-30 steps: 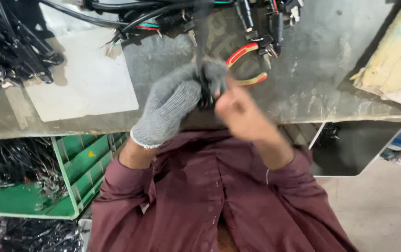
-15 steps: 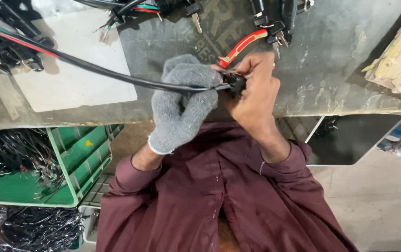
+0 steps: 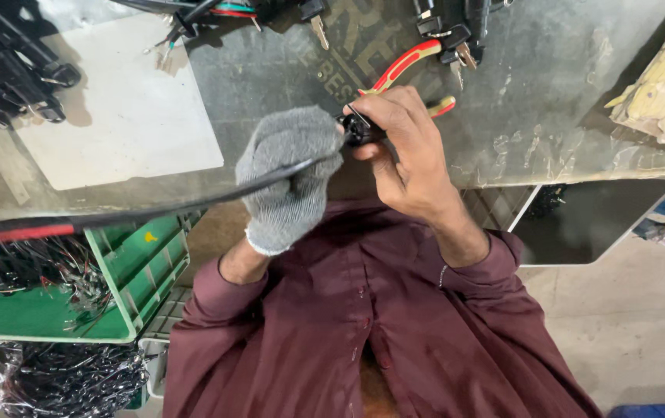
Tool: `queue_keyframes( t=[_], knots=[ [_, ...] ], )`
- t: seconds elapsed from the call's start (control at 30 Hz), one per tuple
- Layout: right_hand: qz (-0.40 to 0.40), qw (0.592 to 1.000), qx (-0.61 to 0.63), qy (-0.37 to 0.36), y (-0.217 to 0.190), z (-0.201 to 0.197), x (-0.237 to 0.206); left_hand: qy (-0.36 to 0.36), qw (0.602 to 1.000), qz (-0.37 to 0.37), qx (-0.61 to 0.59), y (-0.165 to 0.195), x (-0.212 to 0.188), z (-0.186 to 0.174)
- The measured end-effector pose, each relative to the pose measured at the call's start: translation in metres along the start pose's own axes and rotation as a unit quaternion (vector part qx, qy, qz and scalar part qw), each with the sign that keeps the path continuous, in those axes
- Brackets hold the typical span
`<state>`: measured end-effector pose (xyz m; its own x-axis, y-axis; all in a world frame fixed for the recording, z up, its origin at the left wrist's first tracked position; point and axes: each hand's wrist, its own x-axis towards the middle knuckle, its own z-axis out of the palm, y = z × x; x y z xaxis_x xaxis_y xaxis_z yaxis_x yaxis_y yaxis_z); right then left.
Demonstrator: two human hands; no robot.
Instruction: The person repeatedly picks up black wires with exposed ends, inserts them into small black connectors, and crimps the connectors using red-handled pliers. The person then places the finished assemblies on the table and repeats the process with additional wires.
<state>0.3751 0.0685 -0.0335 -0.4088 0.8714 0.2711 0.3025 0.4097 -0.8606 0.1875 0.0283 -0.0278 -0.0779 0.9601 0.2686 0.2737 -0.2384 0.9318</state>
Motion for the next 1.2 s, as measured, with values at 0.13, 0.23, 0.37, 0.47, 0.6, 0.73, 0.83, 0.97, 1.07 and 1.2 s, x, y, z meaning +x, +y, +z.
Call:
queue_keyframes(
  t=[0.13, 0.23, 0.37, 0.47, 0.6, 0.73, 0.83, 0.97, 1.07, 1.2],
  knots=[
    [0.014, 0.999, 0.041, 0.007, -0.001, 0.0, -0.004, -0.028, 0.998, 0.022, 0.048, 0.001, 0.016, -0.001],
    [0.027, 0.999, 0.038, 0.01, 0.001, 0.0, -0.006, -0.034, 0.997, 0.05, 0.043, 0.008, 0.024, -0.006],
    [-0.014, 0.998, 0.054, 0.01, 0.004, 0.0, -0.009, -0.039, 0.98, -0.154, -0.118, 0.019, 0.029, -0.014],
    [0.002, 0.998, 0.06, 0.008, 0.005, 0.001, -0.01, -0.113, 0.989, -0.084, -0.044, 0.019, 0.036, -0.02],
    [0.01, 0.999, 0.018, 0.026, 0.003, 0.002, -0.01, -0.138, 0.988, -0.053, -0.038, 0.019, 0.042, -0.02],
    [-0.039, 0.998, -0.03, 0.048, 0.001, 0.001, -0.01, -0.068, 0.971, -0.149, -0.176, 0.023, 0.038, -0.011],
    [-0.016, 0.998, -0.039, 0.037, -0.001, 0.002, -0.011, -0.1, 0.972, -0.159, -0.142, 0.02, 0.035, -0.011],
    [0.023, 0.998, -0.036, 0.041, -0.003, 0.005, -0.013, -0.113, 0.983, -0.127, -0.073, 0.009, 0.031, -0.015],
    [0.03, 0.999, -0.005, 0.029, -0.003, 0.004, -0.013, -0.119, 0.986, -0.11, 0.024, 0.009, 0.023, -0.012],
    [0.129, 0.982, 0.139, -0.024, -0.001, -0.006, -0.012, -0.104, 0.99, -0.041, 0.089, 0.016, 0.014, -0.001]
  ],
)
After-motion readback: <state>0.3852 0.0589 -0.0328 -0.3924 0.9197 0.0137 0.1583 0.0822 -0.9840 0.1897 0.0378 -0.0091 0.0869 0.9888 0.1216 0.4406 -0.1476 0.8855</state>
